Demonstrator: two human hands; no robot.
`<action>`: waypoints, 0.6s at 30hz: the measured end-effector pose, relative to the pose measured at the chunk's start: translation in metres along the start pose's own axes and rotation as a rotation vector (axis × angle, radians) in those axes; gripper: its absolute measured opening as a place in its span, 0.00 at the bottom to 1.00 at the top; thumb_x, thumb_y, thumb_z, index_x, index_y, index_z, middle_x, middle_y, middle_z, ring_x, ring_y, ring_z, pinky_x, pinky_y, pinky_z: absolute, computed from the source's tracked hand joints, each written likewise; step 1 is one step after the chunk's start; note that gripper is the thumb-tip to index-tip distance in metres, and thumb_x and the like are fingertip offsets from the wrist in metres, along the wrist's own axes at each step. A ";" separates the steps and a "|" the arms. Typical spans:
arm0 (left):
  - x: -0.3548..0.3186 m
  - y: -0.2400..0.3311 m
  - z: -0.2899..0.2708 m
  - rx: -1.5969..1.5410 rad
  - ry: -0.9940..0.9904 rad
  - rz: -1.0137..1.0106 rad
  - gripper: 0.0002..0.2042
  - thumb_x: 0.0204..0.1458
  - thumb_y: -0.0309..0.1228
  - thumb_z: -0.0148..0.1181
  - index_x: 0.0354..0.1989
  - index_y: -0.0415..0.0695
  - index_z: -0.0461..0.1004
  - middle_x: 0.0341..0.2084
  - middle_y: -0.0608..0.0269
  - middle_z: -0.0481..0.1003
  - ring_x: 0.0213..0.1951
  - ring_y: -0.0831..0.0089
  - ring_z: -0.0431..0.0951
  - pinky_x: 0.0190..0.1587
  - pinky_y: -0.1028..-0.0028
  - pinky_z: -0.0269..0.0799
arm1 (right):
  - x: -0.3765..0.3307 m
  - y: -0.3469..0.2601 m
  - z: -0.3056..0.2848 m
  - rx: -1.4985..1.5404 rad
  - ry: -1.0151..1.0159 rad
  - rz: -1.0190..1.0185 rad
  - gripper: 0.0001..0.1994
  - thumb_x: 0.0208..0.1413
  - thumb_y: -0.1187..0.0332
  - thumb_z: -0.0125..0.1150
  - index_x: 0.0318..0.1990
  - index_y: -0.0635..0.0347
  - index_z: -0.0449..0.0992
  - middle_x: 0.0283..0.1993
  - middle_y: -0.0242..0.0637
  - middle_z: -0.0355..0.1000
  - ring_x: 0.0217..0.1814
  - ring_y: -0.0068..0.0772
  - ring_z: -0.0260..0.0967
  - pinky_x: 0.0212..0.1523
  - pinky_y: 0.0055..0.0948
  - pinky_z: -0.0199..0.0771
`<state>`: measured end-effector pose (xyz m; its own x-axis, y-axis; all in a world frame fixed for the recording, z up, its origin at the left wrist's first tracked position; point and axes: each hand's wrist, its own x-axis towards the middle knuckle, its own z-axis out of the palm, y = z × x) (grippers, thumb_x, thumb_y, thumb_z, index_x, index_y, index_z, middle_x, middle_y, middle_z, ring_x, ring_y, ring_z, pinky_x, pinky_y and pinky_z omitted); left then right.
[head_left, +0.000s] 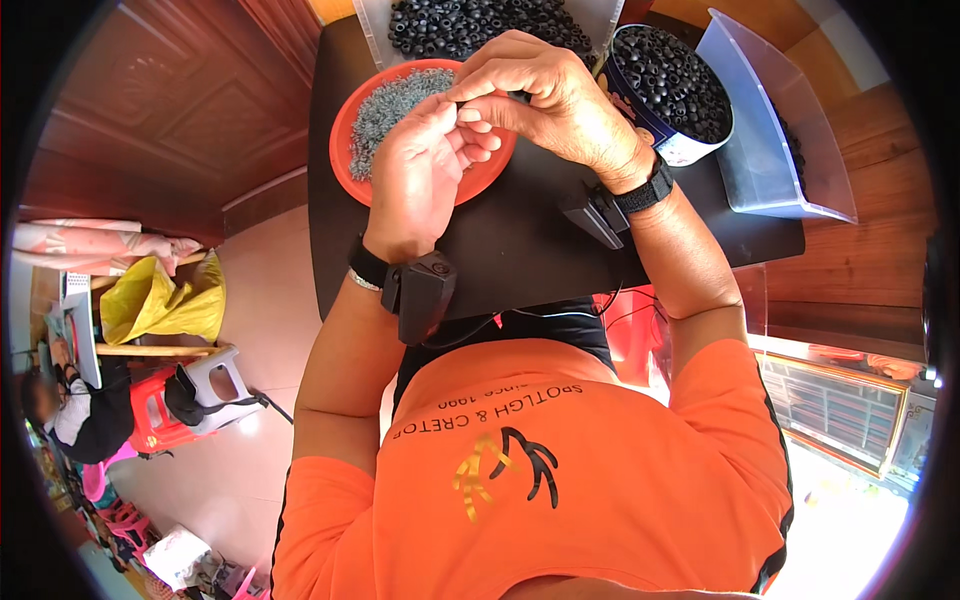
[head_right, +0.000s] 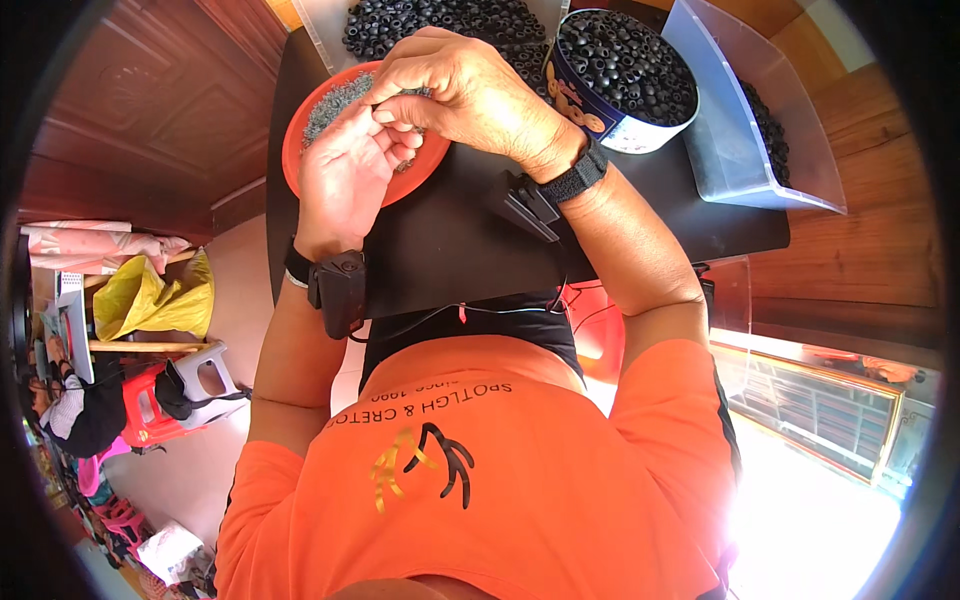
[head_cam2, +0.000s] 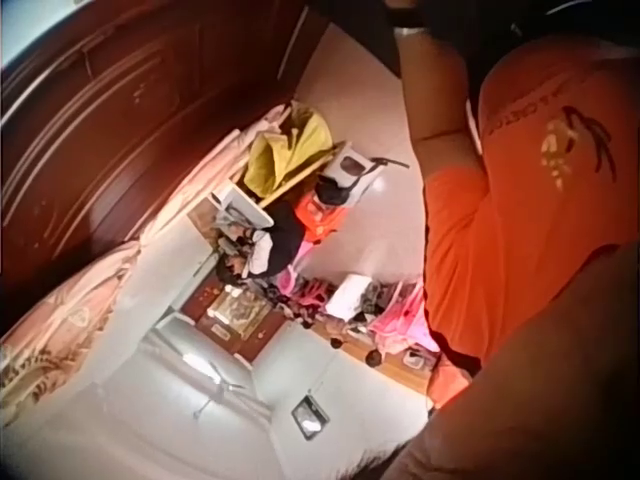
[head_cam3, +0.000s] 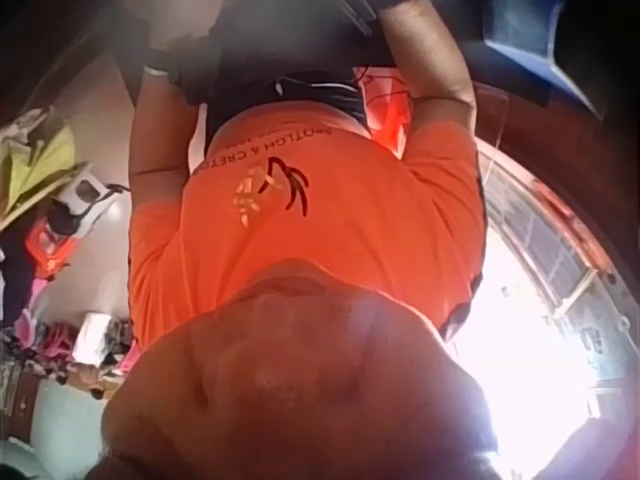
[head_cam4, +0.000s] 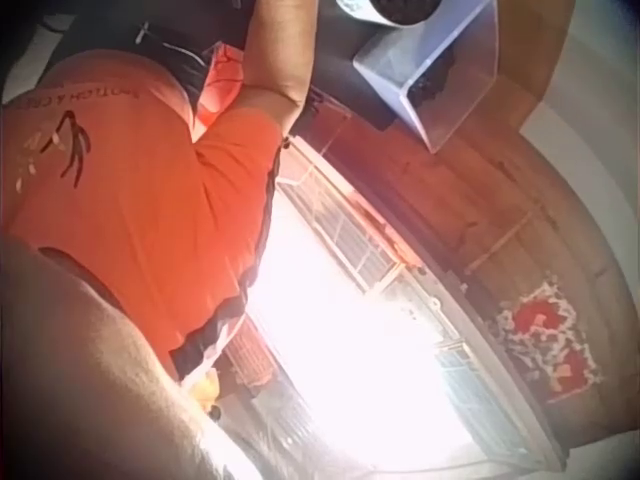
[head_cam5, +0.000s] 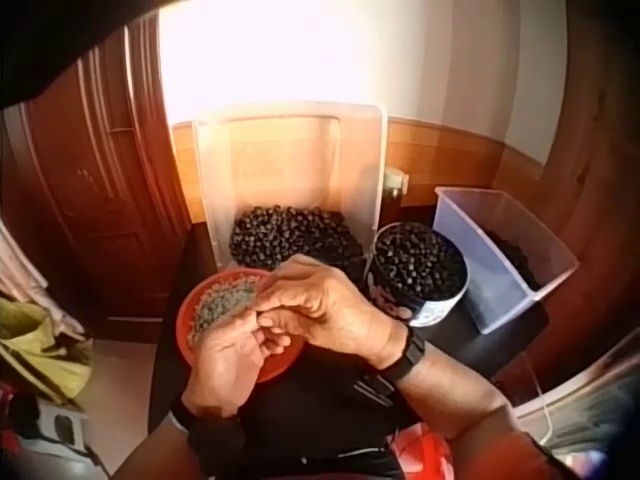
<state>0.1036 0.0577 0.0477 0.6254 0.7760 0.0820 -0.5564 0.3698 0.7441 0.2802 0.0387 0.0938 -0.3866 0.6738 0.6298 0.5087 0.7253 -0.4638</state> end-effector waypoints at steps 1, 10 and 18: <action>0.000 0.000 0.000 -0.002 -0.005 -0.005 0.13 0.60 0.35 0.44 0.43 0.38 0.69 0.34 0.62 0.73 0.36 0.69 0.74 0.43 0.72 0.67 | 0.000 -0.002 -0.004 -0.048 -0.019 -0.019 0.10 0.48 0.73 0.67 0.40 0.59 0.80 0.39 0.35 0.75 0.43 0.31 0.71 0.44 0.27 0.73; -0.002 0.004 -0.003 -0.060 0.087 -0.027 0.11 0.60 0.33 0.45 0.36 0.39 0.70 0.35 0.61 0.72 0.35 0.67 0.73 0.41 0.70 0.67 | 0.000 -0.025 -0.062 -0.561 0.128 0.193 0.06 0.45 0.77 0.64 0.33 0.65 0.78 0.32 0.42 0.74 0.34 0.43 0.72 0.36 0.34 0.73; 0.000 0.005 -0.011 -0.117 -0.027 -0.043 0.11 0.60 0.33 0.47 0.40 0.37 0.71 0.37 0.59 0.72 0.38 0.66 0.72 0.44 0.69 0.67 | -0.030 0.049 -0.030 -0.798 -0.180 0.232 0.04 0.47 0.72 0.57 0.31 0.58 0.76 0.33 0.38 0.73 0.38 0.44 0.72 0.39 0.38 0.72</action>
<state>0.0950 0.0651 0.0436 0.6637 0.7446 0.0713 -0.5880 0.4604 0.6651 0.3397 0.0498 0.0708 -0.2872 0.8543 0.4332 0.9543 0.2944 0.0520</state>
